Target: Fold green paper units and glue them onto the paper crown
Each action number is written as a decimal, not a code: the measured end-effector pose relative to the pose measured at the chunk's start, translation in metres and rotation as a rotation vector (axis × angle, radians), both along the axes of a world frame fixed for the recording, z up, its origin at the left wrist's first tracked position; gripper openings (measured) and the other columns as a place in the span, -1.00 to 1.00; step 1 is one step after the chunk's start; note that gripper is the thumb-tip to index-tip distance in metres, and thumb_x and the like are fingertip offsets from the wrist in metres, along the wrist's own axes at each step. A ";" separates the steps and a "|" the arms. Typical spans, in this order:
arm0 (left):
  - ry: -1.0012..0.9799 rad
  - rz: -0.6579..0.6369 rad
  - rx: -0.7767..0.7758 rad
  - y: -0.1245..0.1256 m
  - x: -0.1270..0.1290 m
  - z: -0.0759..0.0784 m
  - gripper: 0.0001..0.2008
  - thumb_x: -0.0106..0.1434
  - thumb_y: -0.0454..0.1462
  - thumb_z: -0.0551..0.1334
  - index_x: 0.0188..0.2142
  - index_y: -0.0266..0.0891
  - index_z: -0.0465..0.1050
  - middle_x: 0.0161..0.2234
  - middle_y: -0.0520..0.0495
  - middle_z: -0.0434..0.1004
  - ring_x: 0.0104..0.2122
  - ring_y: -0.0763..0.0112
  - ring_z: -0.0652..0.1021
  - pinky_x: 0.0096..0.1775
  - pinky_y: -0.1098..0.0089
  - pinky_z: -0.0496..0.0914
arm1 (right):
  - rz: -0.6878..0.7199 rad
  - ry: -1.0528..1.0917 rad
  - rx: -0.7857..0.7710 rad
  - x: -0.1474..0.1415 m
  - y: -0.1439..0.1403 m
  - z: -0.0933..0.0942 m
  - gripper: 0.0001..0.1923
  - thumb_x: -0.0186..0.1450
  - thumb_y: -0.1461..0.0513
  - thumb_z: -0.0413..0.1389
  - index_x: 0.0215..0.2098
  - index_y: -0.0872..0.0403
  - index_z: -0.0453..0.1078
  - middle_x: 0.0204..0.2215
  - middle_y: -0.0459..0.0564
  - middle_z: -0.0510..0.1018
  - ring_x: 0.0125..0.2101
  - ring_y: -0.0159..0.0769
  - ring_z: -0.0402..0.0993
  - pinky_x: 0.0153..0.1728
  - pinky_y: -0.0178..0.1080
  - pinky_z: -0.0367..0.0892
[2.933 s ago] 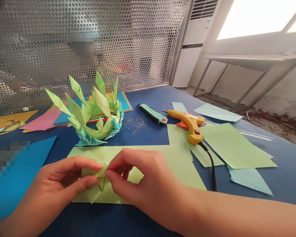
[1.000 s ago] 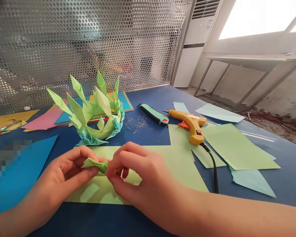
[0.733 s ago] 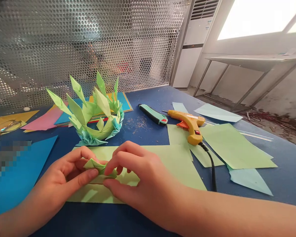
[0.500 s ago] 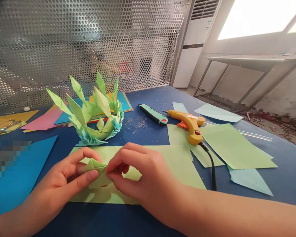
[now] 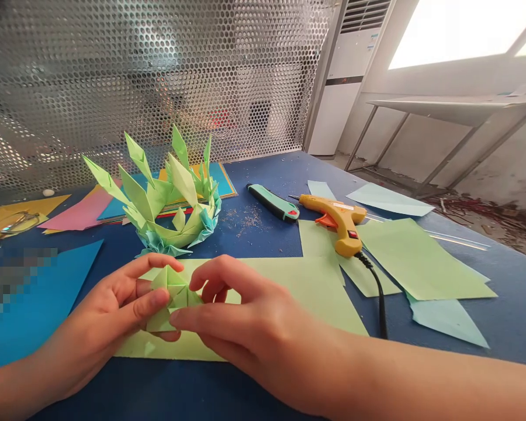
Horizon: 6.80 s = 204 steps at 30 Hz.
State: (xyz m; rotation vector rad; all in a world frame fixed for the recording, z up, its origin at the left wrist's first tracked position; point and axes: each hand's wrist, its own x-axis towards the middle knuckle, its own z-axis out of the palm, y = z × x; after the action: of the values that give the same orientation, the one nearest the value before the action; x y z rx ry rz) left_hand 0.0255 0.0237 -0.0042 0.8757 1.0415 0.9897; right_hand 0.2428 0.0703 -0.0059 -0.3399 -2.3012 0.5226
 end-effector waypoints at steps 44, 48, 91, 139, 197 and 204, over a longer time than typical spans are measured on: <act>0.192 0.028 0.127 -0.007 0.010 -0.005 -0.67 0.04 -0.45 0.48 -0.23 -0.03 0.63 -0.04 0.03 0.64 -0.20 0.33 0.65 -0.23 0.50 0.51 | -0.041 0.032 -0.140 -0.003 0.001 0.007 -0.81 0.28 0.47 0.17 -0.36 0.07 0.43 -0.33 -0.06 0.59 -0.36 -0.48 0.55 -0.25 -0.50 0.46; 0.126 -0.139 0.058 -0.008 0.008 0.001 -0.06 -0.12 -0.57 0.52 0.14 0.22 0.32 0.11 0.08 0.54 -0.05 0.26 0.63 -0.14 0.45 0.51 | -0.036 0.031 -0.013 0.002 0.003 0.008 -0.81 0.36 0.44 0.13 -0.31 0.06 0.47 -0.24 -0.02 0.60 -0.28 -0.47 0.59 -0.16 -0.51 0.46; 0.243 0.006 0.148 -0.007 0.008 -0.004 -0.62 0.10 -0.31 0.49 -0.14 0.25 0.66 -0.31 0.21 0.75 -0.27 0.38 0.70 -0.26 0.57 0.56 | -0.104 -0.062 -0.193 -0.008 0.005 0.003 -0.82 0.28 0.40 0.18 -0.43 0.08 0.35 -0.49 -0.20 0.45 -0.49 -0.57 0.38 -0.37 -0.57 0.32; 0.580 -0.063 0.378 -0.011 0.004 -0.003 -0.70 0.28 -0.12 0.33 0.01 0.26 0.58 -0.08 0.17 0.72 -0.03 0.30 0.63 -0.03 0.53 0.47 | -0.092 -0.007 -1.101 -0.015 -0.002 0.015 -0.73 0.21 0.14 0.30 -0.47 0.10 0.35 -0.56 -0.18 0.38 -0.52 -0.45 0.25 -0.51 -0.40 0.21; 0.189 0.016 0.093 -0.003 0.006 -0.005 -0.92 0.22 -0.26 0.40 -0.31 -0.04 0.72 -0.41 0.13 0.73 -0.33 0.38 0.69 -0.24 0.52 0.57 | -0.209 0.042 -0.333 -0.013 -0.001 0.005 -0.87 0.20 0.43 0.22 -0.37 0.10 0.50 -0.51 -0.16 0.56 -0.49 -0.48 0.45 -0.40 -0.46 0.39; 0.302 0.019 0.100 -0.001 0.008 0.000 -0.92 0.20 -0.22 0.40 -0.34 -0.05 0.74 -0.44 0.13 0.74 -0.37 0.39 0.67 -0.34 0.57 0.52 | -0.153 0.068 -0.285 -0.012 0.000 0.006 -0.81 0.19 0.50 0.20 -0.32 0.14 0.55 -0.45 -0.10 0.56 -0.47 -0.50 0.49 -0.39 -0.48 0.44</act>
State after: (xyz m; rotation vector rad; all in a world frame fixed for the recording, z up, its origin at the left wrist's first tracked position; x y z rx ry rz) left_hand 0.0334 0.0224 -0.0043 1.1241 1.2643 0.9501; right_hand 0.2309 0.0705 -0.0002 -0.6213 -2.1153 0.7734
